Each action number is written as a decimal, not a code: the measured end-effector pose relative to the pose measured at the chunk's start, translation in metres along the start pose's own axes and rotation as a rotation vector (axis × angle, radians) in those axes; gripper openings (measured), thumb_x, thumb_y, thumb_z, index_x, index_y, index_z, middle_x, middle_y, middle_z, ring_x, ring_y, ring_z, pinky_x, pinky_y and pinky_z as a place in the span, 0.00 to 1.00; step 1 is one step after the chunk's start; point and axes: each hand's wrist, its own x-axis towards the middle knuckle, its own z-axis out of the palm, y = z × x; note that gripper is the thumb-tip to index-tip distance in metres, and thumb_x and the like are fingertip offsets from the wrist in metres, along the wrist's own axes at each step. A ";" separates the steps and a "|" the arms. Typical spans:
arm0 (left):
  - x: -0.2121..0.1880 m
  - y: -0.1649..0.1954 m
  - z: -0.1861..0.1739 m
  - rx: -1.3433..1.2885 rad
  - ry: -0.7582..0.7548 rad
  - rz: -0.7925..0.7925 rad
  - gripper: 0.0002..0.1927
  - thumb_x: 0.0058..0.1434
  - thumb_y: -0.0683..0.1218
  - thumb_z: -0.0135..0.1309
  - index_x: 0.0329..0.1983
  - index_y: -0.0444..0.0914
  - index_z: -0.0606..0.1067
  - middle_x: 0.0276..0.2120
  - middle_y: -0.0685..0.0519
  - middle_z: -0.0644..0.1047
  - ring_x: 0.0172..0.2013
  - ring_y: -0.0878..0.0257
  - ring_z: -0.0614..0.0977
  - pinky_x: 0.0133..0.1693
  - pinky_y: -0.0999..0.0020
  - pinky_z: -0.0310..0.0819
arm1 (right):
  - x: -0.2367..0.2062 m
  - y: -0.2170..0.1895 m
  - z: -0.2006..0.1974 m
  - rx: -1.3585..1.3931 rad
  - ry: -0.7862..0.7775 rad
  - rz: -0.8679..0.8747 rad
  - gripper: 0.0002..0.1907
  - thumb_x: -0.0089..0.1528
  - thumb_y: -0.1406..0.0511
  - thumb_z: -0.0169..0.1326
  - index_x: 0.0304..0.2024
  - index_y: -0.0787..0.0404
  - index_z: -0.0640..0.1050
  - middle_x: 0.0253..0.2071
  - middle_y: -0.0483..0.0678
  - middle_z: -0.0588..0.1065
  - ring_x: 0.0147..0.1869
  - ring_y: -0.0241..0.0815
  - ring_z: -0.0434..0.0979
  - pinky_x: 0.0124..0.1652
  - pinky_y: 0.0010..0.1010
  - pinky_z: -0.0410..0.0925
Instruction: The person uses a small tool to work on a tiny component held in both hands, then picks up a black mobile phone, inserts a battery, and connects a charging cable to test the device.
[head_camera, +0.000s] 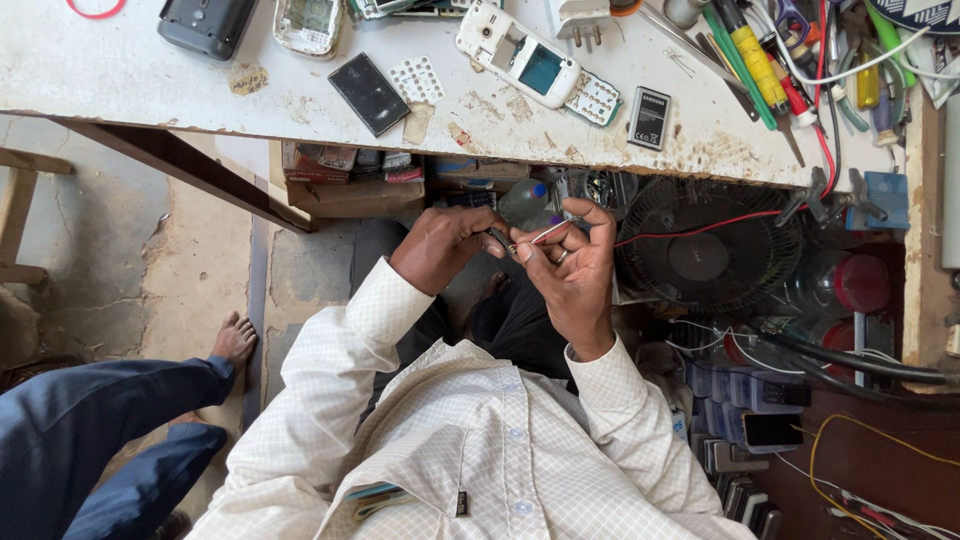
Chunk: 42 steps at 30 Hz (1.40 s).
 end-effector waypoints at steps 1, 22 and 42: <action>0.000 0.000 0.000 -0.017 -0.006 -0.002 0.09 0.60 0.34 0.57 0.44 0.34 0.78 0.35 0.44 0.84 0.39 0.55 0.88 0.37 0.63 0.80 | 0.000 -0.001 0.000 -0.001 0.001 -0.001 0.30 0.67 0.76 0.56 0.66 0.63 0.57 0.47 0.59 0.79 0.54 0.45 0.82 0.53 0.33 0.78; -0.029 -0.031 0.061 -0.973 0.184 -0.361 0.25 0.70 0.43 0.55 0.70 0.38 0.70 0.69 0.47 0.70 0.69 0.61 0.67 0.66 0.63 0.62 | -0.002 0.022 0.014 0.444 0.224 -0.065 0.24 0.69 0.76 0.54 0.63 0.58 0.60 0.47 0.53 0.76 0.58 0.46 0.80 0.64 0.44 0.73; -0.025 -0.027 0.078 -1.160 0.344 -0.308 0.23 0.69 0.41 0.55 0.66 0.34 0.72 0.63 0.50 0.68 0.60 0.56 0.76 0.60 0.59 0.77 | -0.010 0.030 0.017 0.190 0.226 -0.147 0.23 0.69 0.76 0.56 0.61 0.62 0.62 0.50 0.57 0.78 0.56 0.43 0.81 0.55 0.28 0.75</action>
